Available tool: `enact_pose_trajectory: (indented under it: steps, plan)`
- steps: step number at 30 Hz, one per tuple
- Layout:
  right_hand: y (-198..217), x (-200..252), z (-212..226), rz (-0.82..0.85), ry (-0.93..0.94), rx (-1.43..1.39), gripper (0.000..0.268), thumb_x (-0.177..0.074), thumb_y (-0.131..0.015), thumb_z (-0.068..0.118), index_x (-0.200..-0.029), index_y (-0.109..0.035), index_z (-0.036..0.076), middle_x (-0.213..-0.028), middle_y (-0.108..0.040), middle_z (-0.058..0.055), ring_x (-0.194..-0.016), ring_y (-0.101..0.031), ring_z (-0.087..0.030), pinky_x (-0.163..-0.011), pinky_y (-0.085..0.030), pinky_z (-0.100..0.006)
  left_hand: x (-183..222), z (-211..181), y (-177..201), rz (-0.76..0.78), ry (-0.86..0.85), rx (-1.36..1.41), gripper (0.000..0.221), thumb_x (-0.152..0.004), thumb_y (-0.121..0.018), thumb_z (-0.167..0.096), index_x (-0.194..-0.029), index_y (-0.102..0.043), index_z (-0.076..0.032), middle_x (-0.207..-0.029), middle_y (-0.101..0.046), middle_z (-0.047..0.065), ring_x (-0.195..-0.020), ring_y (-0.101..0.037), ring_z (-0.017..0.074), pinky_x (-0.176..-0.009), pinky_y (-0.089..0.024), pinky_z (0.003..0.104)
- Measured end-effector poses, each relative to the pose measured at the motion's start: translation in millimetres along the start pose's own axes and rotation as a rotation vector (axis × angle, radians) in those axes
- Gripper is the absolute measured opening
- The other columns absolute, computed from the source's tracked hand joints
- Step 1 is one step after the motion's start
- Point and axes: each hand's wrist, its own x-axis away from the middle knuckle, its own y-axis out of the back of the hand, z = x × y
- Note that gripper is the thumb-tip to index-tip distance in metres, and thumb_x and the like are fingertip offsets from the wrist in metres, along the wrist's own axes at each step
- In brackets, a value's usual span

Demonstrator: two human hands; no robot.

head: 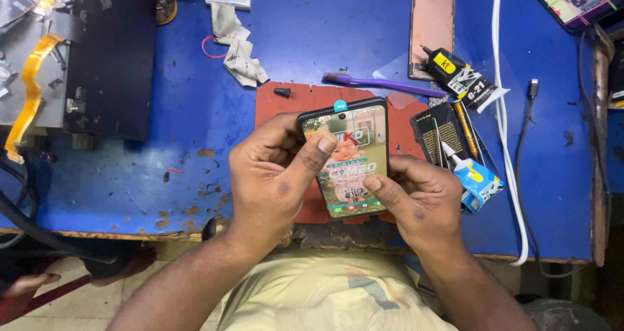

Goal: The person tests a smartphone's touchscreen responsiveness and camera functionality. They then apply adhesive along the edges of the phone's internal frame using a tube and reassemble the device, securing it with a rubber band.

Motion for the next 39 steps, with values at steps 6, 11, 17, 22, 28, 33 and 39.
enact_pose_trajectory:
  steps: [6,11,17,22,28,33,39]
  plan:
    - [2.9,0.1,-2.3,-0.021,-0.011,0.028,0.025,-0.094,-0.073,0.001,-0.116,-0.071,-0.01,-0.102,-0.077,-0.014,-0.088,-0.074,-0.014,-0.079,-0.061,-0.026,1.3,0.7,0.2,0.013,0.025,0.03,0.015,-0.102,-0.069,-0.006,-0.113,-0.07,0.004,-0.097,-0.073,0.004,-0.087,-0.067,0.0058,-0.077,-0.057,0.021]
    - [2.9,0.0,-2.9,-0.054,-0.047,0.023,0.024,-0.093,-0.072,0.001,-0.115,-0.071,-0.01,-0.099,-0.078,-0.014,-0.085,-0.075,-0.014,-0.075,-0.063,-0.026,1.5,0.4,1.0,0.05,0.022,0.046,0.018,-0.105,-0.067,-0.008,-0.117,-0.069,0.005,-0.101,-0.073,0.004,-0.09,-0.066,0.0055,-0.08,-0.056,0.021]
    - [3.6,0.0,-4.0,-0.042,-0.03,0.033,0.024,-0.094,-0.072,0.002,-0.115,-0.071,-0.009,-0.099,-0.078,-0.014,-0.085,-0.074,-0.013,-0.075,-0.062,-0.026,1.5,0.5,1.5,0.064,0.025,0.051,0.021,-0.105,-0.066,-0.009,-0.12,-0.069,0.005,-0.102,-0.074,0.004,-0.091,-0.066,0.0057,-0.081,-0.056,0.022]
    - [4.8,1.7,-4.1,-0.048,-0.054,0.033,0.026,-0.094,-0.072,0.003,-0.117,-0.071,-0.01,-0.099,-0.078,-0.014,-0.084,-0.074,-0.013,-0.073,-0.061,-0.026,1.8,0.5,1.0,0.058,0.03,0.074,0.02,-0.104,-0.067,-0.008,-0.12,-0.069,0.005,-0.103,-0.074,0.004,-0.092,-0.067,0.0059,-0.082,-0.057,0.022]
    - [5.2,2.8,-6.8,-0.029,-0.017,0.017,0.028,-0.095,-0.073,0.004,-0.118,-0.07,-0.011,-0.102,-0.077,-0.015,-0.088,-0.074,-0.014,-0.079,-0.062,-0.027,2.4,0.2,1.1,0.07,0.014,0.081,0.014,-0.104,-0.068,-0.005,-0.113,-0.071,0.006,-0.1,-0.074,0.005,-0.091,-0.066,0.0064,-0.08,-0.057,0.022]
    - [6.1,2.4,-9.0,-0.03,-0.005,0.046,0.027,-0.096,-0.073,0.005,-0.118,-0.07,-0.011,-0.101,-0.077,-0.015,-0.087,-0.073,-0.014,-0.078,-0.061,-0.027,1.6,0.0,-0.2,0.055,0.021,0.082,0.014,-0.103,-0.069,-0.006,-0.112,-0.071,0.005,-0.1,-0.074,0.005,-0.09,-0.067,0.006,-0.08,-0.058,0.022]
    - [4.5,2.7,-9.1,-0.049,-0.053,-0.01,0.027,-0.095,-0.073,0.005,-0.116,-0.07,-0.011,-0.099,-0.077,-0.015,-0.084,-0.073,-0.014,-0.074,-0.062,-0.027,1.1,0.8,-1.3,0.047,-0.001,0.051,0.013,-0.103,-0.069,-0.006,-0.111,-0.072,0.005,-0.099,-0.074,0.004,-0.089,-0.067,0.0054,-0.078,-0.058,0.022]
